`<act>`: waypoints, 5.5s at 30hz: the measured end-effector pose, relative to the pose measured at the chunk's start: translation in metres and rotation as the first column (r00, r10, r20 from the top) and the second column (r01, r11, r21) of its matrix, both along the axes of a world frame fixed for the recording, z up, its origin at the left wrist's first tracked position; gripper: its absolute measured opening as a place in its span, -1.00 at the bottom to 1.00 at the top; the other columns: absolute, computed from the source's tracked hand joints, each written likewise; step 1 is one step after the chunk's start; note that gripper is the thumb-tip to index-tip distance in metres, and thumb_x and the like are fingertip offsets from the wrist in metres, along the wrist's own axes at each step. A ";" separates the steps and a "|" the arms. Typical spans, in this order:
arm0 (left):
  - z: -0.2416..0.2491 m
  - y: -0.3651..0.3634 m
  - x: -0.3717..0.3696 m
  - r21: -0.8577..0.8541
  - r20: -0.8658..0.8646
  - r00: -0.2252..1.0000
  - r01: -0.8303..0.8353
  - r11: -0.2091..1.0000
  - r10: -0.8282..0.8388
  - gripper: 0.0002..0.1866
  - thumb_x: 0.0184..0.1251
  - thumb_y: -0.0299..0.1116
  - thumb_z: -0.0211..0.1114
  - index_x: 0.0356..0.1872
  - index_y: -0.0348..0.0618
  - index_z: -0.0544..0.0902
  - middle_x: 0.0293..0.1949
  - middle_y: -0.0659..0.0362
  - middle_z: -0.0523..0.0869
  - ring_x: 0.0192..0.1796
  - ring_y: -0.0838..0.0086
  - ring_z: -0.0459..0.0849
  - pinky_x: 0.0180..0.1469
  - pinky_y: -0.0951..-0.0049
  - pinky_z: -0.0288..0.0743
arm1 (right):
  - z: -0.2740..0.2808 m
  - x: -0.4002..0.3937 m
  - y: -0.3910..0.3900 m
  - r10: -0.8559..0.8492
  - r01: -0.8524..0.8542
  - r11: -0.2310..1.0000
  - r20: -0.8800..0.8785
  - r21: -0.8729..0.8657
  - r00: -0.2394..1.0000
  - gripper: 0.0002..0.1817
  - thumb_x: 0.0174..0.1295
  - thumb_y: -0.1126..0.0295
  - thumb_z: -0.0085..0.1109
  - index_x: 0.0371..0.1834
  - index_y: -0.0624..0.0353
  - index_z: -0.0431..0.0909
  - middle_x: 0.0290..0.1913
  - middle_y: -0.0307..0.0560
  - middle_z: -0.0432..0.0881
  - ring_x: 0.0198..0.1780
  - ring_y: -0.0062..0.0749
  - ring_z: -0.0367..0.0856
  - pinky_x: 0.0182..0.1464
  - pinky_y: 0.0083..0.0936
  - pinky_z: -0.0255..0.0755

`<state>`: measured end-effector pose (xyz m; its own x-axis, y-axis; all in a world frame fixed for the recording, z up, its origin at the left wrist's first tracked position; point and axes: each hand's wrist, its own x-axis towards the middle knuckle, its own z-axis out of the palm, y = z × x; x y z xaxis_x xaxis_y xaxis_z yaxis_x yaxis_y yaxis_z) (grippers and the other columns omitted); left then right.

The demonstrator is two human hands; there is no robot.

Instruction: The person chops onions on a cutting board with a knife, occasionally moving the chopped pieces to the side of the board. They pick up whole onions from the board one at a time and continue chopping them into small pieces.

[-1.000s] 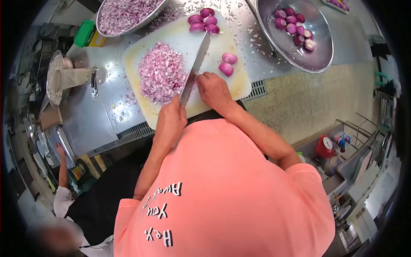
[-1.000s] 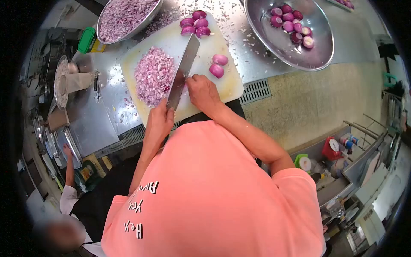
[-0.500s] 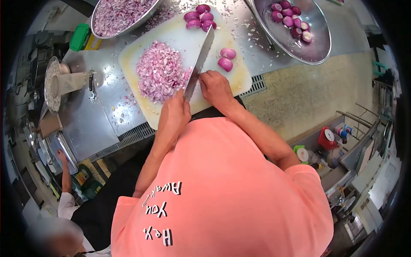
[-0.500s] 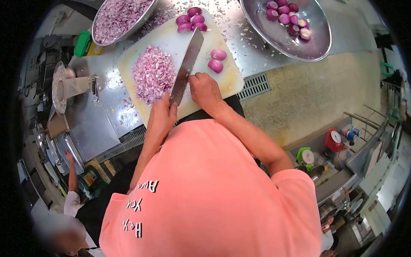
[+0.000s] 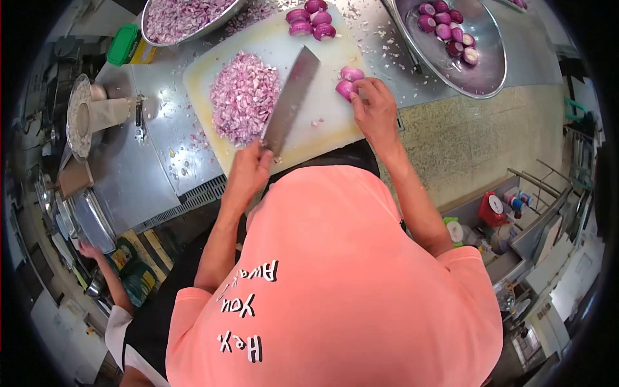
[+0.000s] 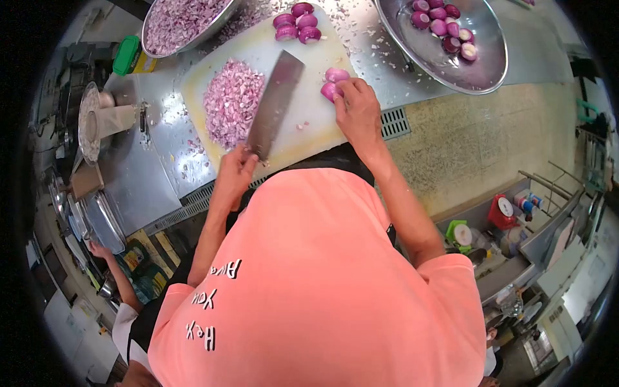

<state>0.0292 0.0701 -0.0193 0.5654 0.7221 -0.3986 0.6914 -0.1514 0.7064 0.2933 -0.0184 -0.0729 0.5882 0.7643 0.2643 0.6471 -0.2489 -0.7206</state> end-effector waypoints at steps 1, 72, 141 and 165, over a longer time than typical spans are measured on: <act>0.006 -0.001 0.000 -0.008 -0.002 1.000 -0.004 1.000 0.004 -0.77 0.33 -0.49 0.16 -0.10 -0.47 0.50 -0.51 -0.26 0.61 -0.42 -0.14 0.65 -0.33 0.08 0.45 | -0.002 -0.002 0.000 0.039 -0.039 0.999 -0.015 -0.004 0.999 -0.82 0.11 0.54 0.25 -0.19 0.22 0.60 -0.17 0.04 0.62 -0.14 0.05 0.57 -0.06 -0.19 0.47; 0.021 -0.027 0.002 0.170 -0.129 0.989 -0.046 0.984 0.068 -0.66 0.33 -0.50 0.14 0.11 -0.33 0.46 -0.50 -0.27 0.63 -0.34 -0.24 0.63 -0.27 -0.06 0.43 | -0.008 -0.057 0.049 0.395 -0.397 0.912 0.043 0.097 0.918 -0.90 0.09 0.59 0.23 -0.31 0.23 0.64 -0.25 0.02 0.61 -0.24 -0.02 0.60 -0.19 -0.23 0.51; 0.001 -0.057 0.035 0.238 -0.109 0.952 -0.254 0.937 0.286 -0.70 0.34 -0.48 0.13 0.07 -0.32 0.49 -0.45 -0.27 0.63 -0.32 -0.20 0.65 -0.24 0.02 0.47 | -0.015 -0.040 0.062 0.613 -0.614 0.789 0.085 -0.015 0.786 -0.92 0.18 0.53 0.15 -0.27 0.21 0.57 -0.28 0.05 0.55 -0.20 0.04 0.56 -0.15 -0.14 0.49; -0.003 -0.057 0.042 0.185 -0.031 0.968 -0.241 0.953 0.250 -0.75 0.34 -0.47 0.13 -0.02 -0.38 0.48 -0.46 -0.30 0.61 -0.33 -0.22 0.64 -0.29 0.02 0.44 | 0.013 0.023 0.038 0.452 -0.449 0.890 -0.024 0.078 0.892 -0.84 0.11 0.62 0.25 -0.23 0.26 0.62 -0.34 -0.03 0.63 -0.35 -0.32 0.65 -0.40 -0.43 0.57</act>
